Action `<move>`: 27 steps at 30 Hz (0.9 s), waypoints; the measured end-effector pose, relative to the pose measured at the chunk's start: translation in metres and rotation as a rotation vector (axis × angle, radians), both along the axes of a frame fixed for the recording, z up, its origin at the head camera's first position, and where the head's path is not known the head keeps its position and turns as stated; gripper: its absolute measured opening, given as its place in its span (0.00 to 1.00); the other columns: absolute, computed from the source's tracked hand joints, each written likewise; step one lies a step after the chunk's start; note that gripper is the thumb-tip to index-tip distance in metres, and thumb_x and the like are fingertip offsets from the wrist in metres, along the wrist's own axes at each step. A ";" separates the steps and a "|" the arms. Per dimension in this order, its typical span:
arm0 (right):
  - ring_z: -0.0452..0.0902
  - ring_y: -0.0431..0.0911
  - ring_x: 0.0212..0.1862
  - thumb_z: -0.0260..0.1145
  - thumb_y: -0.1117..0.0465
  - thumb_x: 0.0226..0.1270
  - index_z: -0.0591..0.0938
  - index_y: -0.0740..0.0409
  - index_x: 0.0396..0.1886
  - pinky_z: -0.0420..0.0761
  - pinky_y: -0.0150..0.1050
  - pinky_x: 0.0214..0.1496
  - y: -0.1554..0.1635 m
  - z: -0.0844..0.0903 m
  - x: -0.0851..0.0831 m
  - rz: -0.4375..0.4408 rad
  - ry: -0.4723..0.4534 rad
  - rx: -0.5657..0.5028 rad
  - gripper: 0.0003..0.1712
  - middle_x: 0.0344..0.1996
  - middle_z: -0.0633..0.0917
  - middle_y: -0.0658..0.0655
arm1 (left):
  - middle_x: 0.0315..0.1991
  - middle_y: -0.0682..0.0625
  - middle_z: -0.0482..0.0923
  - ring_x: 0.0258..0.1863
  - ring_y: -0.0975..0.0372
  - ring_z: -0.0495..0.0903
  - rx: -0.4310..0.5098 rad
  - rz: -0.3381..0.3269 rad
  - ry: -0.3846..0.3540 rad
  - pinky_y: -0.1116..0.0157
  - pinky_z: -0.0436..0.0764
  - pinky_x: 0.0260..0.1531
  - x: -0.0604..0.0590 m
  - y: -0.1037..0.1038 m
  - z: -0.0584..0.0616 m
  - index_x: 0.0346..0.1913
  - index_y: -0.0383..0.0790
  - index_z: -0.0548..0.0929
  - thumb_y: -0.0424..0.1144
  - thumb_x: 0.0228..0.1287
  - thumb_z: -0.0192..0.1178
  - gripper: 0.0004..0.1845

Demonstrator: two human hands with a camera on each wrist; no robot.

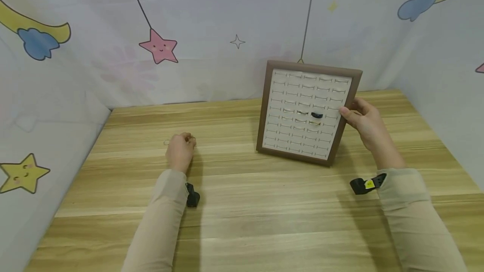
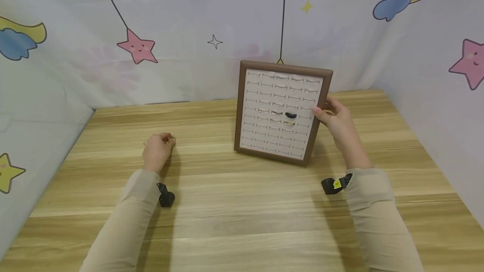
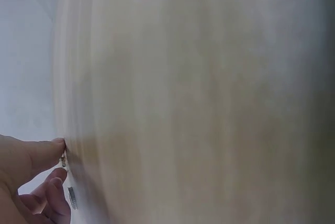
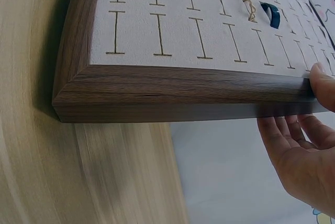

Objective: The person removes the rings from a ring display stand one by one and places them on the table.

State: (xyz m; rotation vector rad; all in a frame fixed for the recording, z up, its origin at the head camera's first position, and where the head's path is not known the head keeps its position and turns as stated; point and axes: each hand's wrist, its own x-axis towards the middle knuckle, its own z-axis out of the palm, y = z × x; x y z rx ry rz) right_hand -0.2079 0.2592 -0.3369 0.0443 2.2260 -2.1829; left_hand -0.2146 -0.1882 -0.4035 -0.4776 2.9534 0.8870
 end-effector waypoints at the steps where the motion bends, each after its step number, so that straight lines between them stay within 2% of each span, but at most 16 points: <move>1: 0.75 0.30 0.42 0.65 0.56 0.65 0.65 0.58 0.65 0.74 0.16 0.46 0.000 0.000 0.000 0.001 0.000 0.001 0.32 0.44 0.73 0.43 | 0.59 0.39 0.75 0.54 0.49 0.78 -0.001 0.001 0.002 0.57 0.78 0.38 0.000 0.000 0.000 0.63 0.37 0.75 0.39 0.71 0.53 0.20; 6: 0.75 0.29 0.42 0.65 0.55 0.65 0.65 0.58 0.64 0.73 0.16 0.46 0.000 0.001 0.001 0.002 -0.005 0.012 0.32 0.43 0.73 0.43 | 0.57 0.36 0.73 0.47 0.49 0.76 -0.022 0.004 0.009 0.60 0.75 0.33 0.001 0.003 0.001 0.64 0.38 0.73 0.38 0.70 0.53 0.21; 11: 0.75 0.29 0.42 0.64 0.55 0.65 0.62 0.61 0.68 0.73 0.17 0.46 0.000 0.001 0.001 0.006 -0.012 0.034 0.36 0.44 0.73 0.42 | 0.56 0.35 0.74 0.50 0.47 0.76 -0.020 -0.007 0.064 0.52 0.79 0.42 0.000 0.011 0.005 0.65 0.38 0.72 0.39 0.70 0.52 0.22; 15: 0.75 0.29 0.43 0.64 0.55 0.65 0.59 0.63 0.71 0.72 0.17 0.47 0.001 0.001 0.000 0.007 -0.017 0.050 0.40 0.44 0.73 0.42 | 0.56 0.37 0.76 0.52 0.47 0.77 0.001 -0.024 0.124 0.50 0.78 0.47 -0.003 0.025 0.013 0.64 0.38 0.72 0.38 0.69 0.54 0.22; 19: 0.75 0.29 0.42 0.64 0.55 0.65 0.65 0.59 0.66 0.73 0.17 0.47 0.001 0.000 0.000 0.005 -0.018 0.049 0.33 0.44 0.73 0.43 | 0.55 0.40 0.78 0.49 0.49 0.79 0.030 -0.051 0.199 0.53 0.80 0.42 -0.008 0.044 0.024 0.64 0.39 0.73 0.38 0.68 0.56 0.22; 22: 0.74 0.29 0.42 0.64 0.54 0.65 0.63 0.59 0.68 0.73 0.16 0.46 0.001 0.000 0.000 0.005 -0.025 0.060 0.35 0.44 0.72 0.43 | 0.53 0.42 0.79 0.41 0.51 0.79 0.067 -0.077 0.272 0.59 0.78 0.33 -0.013 0.060 0.032 0.63 0.41 0.74 0.39 0.68 0.56 0.21; 24: 0.74 0.29 0.42 0.64 0.54 0.65 0.59 0.63 0.71 0.73 0.16 0.46 0.001 0.000 0.000 0.006 -0.029 0.067 0.40 0.44 0.72 0.43 | 0.52 0.43 0.79 0.36 0.54 0.78 0.100 -0.096 0.319 0.62 0.76 0.29 -0.016 0.072 0.038 0.63 0.41 0.74 0.39 0.69 0.56 0.20; 27: 0.74 0.29 0.43 0.64 0.54 0.66 0.58 0.64 0.72 0.73 0.16 0.47 0.001 0.001 -0.001 0.004 -0.021 0.075 0.41 0.44 0.73 0.42 | 0.50 0.44 0.79 0.35 0.57 0.78 0.158 -0.123 0.383 0.64 0.76 0.28 -0.018 0.093 0.048 0.61 0.41 0.75 0.39 0.69 0.56 0.19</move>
